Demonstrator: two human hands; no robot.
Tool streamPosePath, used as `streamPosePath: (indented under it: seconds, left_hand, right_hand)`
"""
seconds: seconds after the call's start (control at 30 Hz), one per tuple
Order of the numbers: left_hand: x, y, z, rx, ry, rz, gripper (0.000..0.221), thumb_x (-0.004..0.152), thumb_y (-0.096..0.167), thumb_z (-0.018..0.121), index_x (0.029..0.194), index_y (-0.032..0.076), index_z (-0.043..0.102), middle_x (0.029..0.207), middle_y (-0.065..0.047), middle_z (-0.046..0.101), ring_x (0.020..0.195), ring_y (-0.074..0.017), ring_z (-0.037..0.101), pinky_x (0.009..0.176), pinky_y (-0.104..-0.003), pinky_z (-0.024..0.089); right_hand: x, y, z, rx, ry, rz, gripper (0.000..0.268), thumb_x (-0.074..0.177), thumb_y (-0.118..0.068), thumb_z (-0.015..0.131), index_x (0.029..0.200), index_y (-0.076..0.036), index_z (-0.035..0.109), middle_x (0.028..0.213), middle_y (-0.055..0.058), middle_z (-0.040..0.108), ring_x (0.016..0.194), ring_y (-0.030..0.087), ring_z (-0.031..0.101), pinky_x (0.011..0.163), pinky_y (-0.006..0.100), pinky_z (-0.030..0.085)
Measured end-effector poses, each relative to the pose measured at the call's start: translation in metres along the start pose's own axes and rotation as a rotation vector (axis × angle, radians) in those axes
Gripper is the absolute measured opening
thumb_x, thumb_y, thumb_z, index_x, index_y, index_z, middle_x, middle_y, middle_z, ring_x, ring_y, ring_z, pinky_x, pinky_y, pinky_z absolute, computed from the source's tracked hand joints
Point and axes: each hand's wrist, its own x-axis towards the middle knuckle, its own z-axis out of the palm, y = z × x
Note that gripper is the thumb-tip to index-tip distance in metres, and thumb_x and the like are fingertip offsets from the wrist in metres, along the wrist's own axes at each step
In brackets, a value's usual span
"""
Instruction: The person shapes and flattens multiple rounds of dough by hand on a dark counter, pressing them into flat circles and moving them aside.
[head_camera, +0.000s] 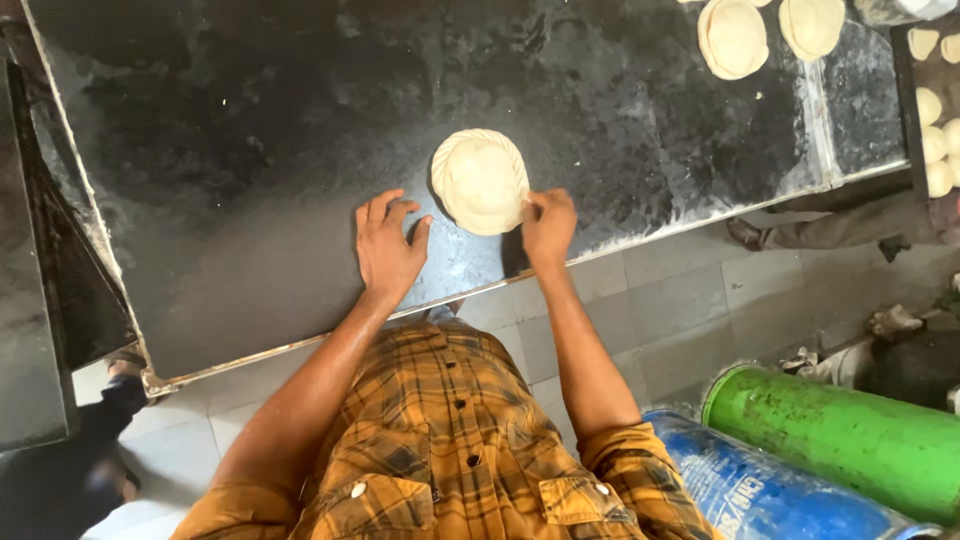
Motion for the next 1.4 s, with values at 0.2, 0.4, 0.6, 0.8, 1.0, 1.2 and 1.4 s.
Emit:
streamPosePath:
  seconds: [0.2, 0.4, 0.6, 0.8, 1.0, 1.2, 1.4]
  left_hand:
    - [0.000, -0.003, 0.003, -0.033, -0.016, 0.016, 0.020, 0.088, 0.019, 0.079, 0.103, 0.006, 0.074, 0.129, -0.012, 0.063, 0.112, -0.0340, 0.057, 0.096, -0.045, 0.047]
    - [-0.001, -0.006, 0.000, -0.054, -0.015, 0.032, 0.019, 0.089, 0.018, 0.078, 0.103, 0.006, 0.074, 0.128, -0.012, 0.063, 0.112, -0.0340, 0.058, 0.096, -0.045, 0.047]
    - [-0.002, -0.007, 0.000, -0.059, -0.022, 0.041, 0.019, 0.088, 0.017, 0.078, 0.103, 0.007, 0.074, 0.127, -0.011, 0.063, 0.112, -0.0346, 0.058, 0.095, -0.045, 0.047]
    - [-0.001, -0.009, 0.002, -0.056, -0.041, 0.033, 0.018, 0.089, 0.017, 0.078, 0.103, 0.008, 0.074, 0.127, -0.010, 0.063, 0.113, -0.0343, 0.057, 0.096, -0.045, 0.047]
    - [0.000, -0.009, 0.003, -0.042, -0.070, 0.035, 0.017, 0.090, 0.018, 0.076, 0.104, 0.008, 0.074, 0.129, -0.010, 0.063, 0.115, -0.0334, 0.056, 0.098, -0.045, 0.044]
    - [-0.001, -0.009, 0.002, -0.054, -0.071, 0.024, 0.016, 0.090, 0.018, 0.076, 0.103, 0.009, 0.074, 0.129, -0.009, 0.063, 0.115, -0.0333, 0.056, 0.098, -0.045, 0.044]
    - [0.000, -0.008, -0.001, -0.060, -0.060, 0.045, 0.016, 0.089, 0.018, 0.076, 0.102, 0.009, 0.074, 0.128, -0.009, 0.063, 0.115, -0.0336, 0.057, 0.098, -0.045, 0.044]
  right_hand:
    - [-0.044, -0.032, 0.006, -0.386, 0.120, -0.329, 0.044, 0.082, 0.003, 0.058, 0.124, 0.005, 0.070, 0.106, 0.017, 0.062, 0.100, 0.036, 0.054, 0.081, 0.050, 0.037]
    - [-0.012, 0.015, 0.000, 0.073, 0.149, -0.167, 0.022, 0.087, -0.006, 0.072, 0.108, -0.001, 0.076, 0.100, 0.015, 0.067, 0.088, 0.033, 0.064, 0.078, 0.042, 0.051]
    - [-0.018, 0.024, 0.023, 0.085, 0.206, -0.071, 0.014, 0.084, -0.007, 0.079, 0.097, -0.003, 0.076, 0.092, 0.012, 0.070, 0.077, 0.030, 0.067, 0.072, 0.041, 0.052]
    - [-0.055, -0.037, 0.018, -0.552, 0.143, -0.281, 0.028, 0.086, -0.002, 0.061, 0.112, -0.002, 0.071, 0.112, 0.011, 0.062, 0.104, 0.032, 0.057, 0.088, 0.047, 0.041]
    - [-0.044, -0.027, -0.006, -0.313, 0.088, -0.200, 0.024, 0.086, -0.005, 0.067, 0.109, -0.004, 0.075, 0.100, 0.013, 0.063, 0.090, 0.032, 0.059, 0.076, 0.046, 0.043]
    - [-0.040, 0.004, 0.018, 0.103, 0.243, -0.024, 0.024, 0.087, -0.013, 0.081, 0.102, 0.003, 0.073, 0.093, 0.015, 0.066, 0.075, 0.029, 0.065, 0.068, 0.038, 0.051]
    - [-0.057, -0.047, 0.029, -0.439, 0.173, -0.120, 0.019, 0.088, -0.007, 0.069, 0.105, 0.001, 0.073, 0.104, 0.016, 0.063, 0.099, 0.036, 0.060, 0.084, 0.050, 0.045]
